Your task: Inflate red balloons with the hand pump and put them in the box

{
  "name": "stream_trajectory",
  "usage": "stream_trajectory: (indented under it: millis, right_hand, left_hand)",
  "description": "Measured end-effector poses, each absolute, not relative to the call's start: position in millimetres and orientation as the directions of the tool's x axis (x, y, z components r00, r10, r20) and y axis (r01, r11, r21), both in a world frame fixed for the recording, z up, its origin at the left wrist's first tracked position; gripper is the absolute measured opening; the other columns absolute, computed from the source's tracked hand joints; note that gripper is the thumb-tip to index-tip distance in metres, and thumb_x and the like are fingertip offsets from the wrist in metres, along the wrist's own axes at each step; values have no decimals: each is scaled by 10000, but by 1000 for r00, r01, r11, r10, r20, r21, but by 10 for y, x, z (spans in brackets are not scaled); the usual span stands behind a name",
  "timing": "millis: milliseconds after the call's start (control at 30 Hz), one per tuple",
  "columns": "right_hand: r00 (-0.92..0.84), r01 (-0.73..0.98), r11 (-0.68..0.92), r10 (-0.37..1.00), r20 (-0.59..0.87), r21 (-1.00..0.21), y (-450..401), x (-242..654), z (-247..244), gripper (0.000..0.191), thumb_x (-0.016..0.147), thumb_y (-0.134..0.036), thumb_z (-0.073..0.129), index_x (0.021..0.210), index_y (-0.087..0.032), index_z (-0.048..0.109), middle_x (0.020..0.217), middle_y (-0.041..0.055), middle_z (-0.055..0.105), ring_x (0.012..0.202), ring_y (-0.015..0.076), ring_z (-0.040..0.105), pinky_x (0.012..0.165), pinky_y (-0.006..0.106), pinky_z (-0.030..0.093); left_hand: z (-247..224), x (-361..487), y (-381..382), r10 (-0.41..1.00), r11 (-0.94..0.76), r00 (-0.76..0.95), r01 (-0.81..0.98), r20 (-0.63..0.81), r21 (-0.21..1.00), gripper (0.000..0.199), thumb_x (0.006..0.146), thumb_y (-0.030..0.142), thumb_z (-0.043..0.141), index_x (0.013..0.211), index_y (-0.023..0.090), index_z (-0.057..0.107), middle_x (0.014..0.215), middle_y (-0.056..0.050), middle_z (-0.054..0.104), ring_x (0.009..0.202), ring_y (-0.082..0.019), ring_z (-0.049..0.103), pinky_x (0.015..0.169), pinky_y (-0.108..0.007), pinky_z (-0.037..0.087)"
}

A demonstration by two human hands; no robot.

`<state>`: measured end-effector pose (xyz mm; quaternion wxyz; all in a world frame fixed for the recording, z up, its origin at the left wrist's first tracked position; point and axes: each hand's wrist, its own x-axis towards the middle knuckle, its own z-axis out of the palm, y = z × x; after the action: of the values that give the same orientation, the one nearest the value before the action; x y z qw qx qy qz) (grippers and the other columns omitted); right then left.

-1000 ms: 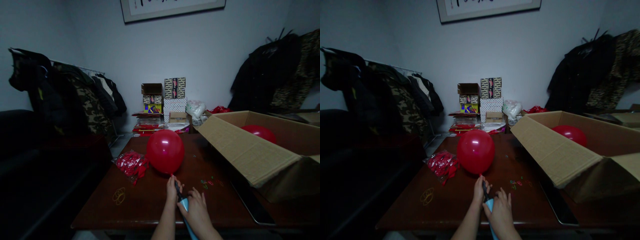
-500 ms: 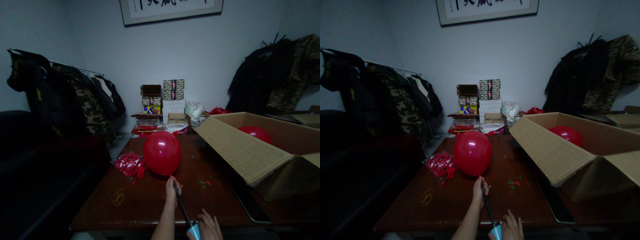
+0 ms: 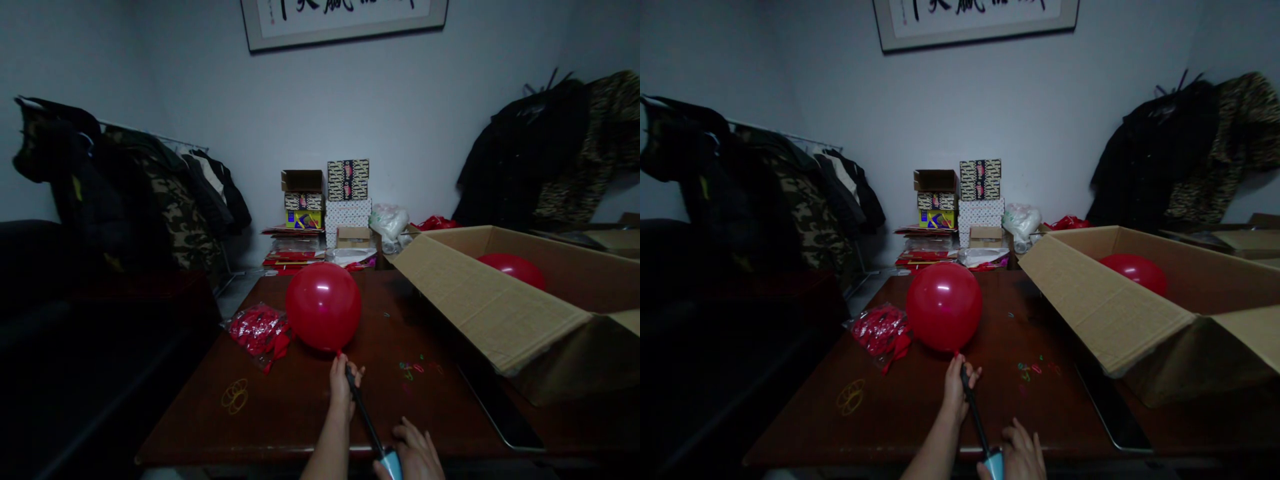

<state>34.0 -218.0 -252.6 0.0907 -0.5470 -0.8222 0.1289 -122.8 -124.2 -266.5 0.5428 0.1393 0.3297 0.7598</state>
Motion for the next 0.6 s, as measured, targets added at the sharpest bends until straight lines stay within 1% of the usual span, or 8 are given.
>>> stream_trajectory:
  millis: [67, 167, 233, 333, 400, 467, 533, 600]
  right_hand:
    - [-404, 853, 384, 914, 19, -354, -2130, 287, -2431, 487, 773, -560, 430, 953, -172, 664, 1205, 127, 559, 1249, 329, 367, 1047, 537, 200]
    - [-386, 846, 378, 921, 56, -377, -2012, 154, -2293, 491, 802, -524, 395, 990, -146, 647, 1207, 134, 548, 1259, 307, 353, 1065, 507, 169]
    - [-356, 854, 365, 930, 94, -370, -1905, 44, -2223, 469, 805, -488, 397, 986, -133, 645, 1194, 136, 552, 1255, 298, 355, 1071, 494, 153]
    - [-342, 857, 363, 932, 124, -367, -1749, -104, -2165, 455, 796, -468, 409, 994, -130, 640, 1175, 132, 558, 1245, 292, 361, 1068, 488, 157]
    - [-337, 857, 362, 932, 132, -366, -1681, -169, -2157, 450, 787, -462, 420, 1011, -136, 633, 1172, 125, 559, 1241, 289, 365, 1066, 484, 161]
    - [-337, 859, 360, 933, 129, -364, -1655, -199, -2168, 448, 780, -458, 428, 1022, -139, 630, 1176, 122, 558, 1240, 288, 366, 1064, 482, 163]
    - [-331, 865, 352, 936, 122, -359, -1665, -194, -2193, 465, 777, -461, 429, 1031, -125, 626, 1178, 136, 557, 1239, 300, 366, 1057, 495, 169]
    - [-324, 871, 343, 939, 114, -352, -1702, -161, -2224, 490, 770, -465, 438, 1042, -100, 619, 1177, 156, 556, 1239, 316, 362, 1052, 513, 165]
  left_hand:
    - [-2645, -1242, -1263, 926, -182, -344, -769, -158, 613, 331, 689, 432, 671, 692, 196, 438, 479, 89, 500, 350, -51, 426, 716, -356, 490]
    - [-2621, -1262, -1290, 933, -148, -300, -823, -199, 548, 259, 689, 348, 692, 742, 183, 500, 626, 30, 588, 534, -99, 559, 768, -391, 492]
    - [-2621, -1275, -1290, 936, -136, -284, -836, -208, 532, 229, 691, 316, 693, 763, 172, 531, 716, -3, 614, 653, -130, 599, 765, -389, 497]
    - [-2643, -1295, -1257, 932, -120, -282, -833, -227, 540, 211, 684, 287, 695, 760, 164, 542, 757, -22, 621, 712, -150, 611, 727, -367, 506]
    - [-2662, -1306, -1228, 922, -102, -286, -831, -262, 547, 220, 678, 292, 693, 754, 169, 527, 733, -22, 622, 690, -158, 614, 696, -364, 510]
    - [-2673, -1308, -1208, 914, -91, -293, -822, -281, 562, 236, 686, 327, 678, 742, 181, 501, 654, 2, 603, 580, -139, 587, 669, -370, 511]
    - [-2673, -1295, -1202, 920, -95, -295, -805, -257, 585, 266, 701, 383, 654, 717, 193, 468, 545, 44, 548, 439, -97, 498, 658, -381, 510]
    - [-2665, -1268, -1209, 929, -121, -306, -780, -207, 614, 310, 709, 445, 631, 694, 199, 444, 469, 76, 486, 364, -68, 410, 662, -385, 507]
